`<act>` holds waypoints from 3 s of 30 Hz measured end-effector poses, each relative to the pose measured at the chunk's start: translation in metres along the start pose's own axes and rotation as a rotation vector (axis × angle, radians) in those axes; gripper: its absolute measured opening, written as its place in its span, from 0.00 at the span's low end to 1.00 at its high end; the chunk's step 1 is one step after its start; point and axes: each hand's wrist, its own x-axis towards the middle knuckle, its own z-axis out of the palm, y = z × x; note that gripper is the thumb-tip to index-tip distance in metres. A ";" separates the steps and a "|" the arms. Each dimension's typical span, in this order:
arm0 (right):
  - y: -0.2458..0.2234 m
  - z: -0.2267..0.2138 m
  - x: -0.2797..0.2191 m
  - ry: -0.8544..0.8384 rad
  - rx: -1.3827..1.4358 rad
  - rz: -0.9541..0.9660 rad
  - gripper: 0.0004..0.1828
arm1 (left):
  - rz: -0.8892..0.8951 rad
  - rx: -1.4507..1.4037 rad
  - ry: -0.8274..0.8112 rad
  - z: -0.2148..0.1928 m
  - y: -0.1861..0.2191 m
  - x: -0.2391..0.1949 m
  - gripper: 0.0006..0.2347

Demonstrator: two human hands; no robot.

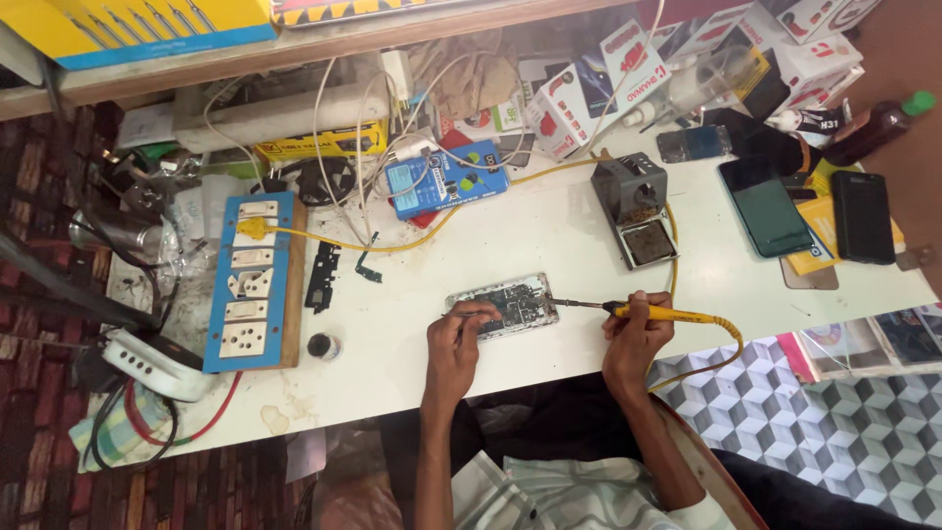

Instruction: The person uses a soldering iron and tweezers to work on a small circuit board, applying heat and manipulating components. The person continues soldering various points on the board throughout the clip.

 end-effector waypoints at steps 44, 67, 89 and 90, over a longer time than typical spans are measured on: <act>-0.005 0.002 -0.001 -0.094 -0.091 0.006 0.12 | 0.109 -0.065 -0.019 0.000 -0.007 -0.001 0.05; -0.007 0.007 0.003 -0.144 -0.151 -0.012 0.11 | -0.060 -0.041 -0.039 -0.003 -0.005 0.004 0.08; -0.006 0.005 -0.001 -0.094 -0.178 0.006 0.10 | 0.029 -0.083 -0.011 -0.003 -0.001 0.002 0.07; -0.006 0.004 -0.002 -0.074 -0.183 0.012 0.10 | 0.064 -0.098 -0.011 -0.003 -0.001 0.001 0.06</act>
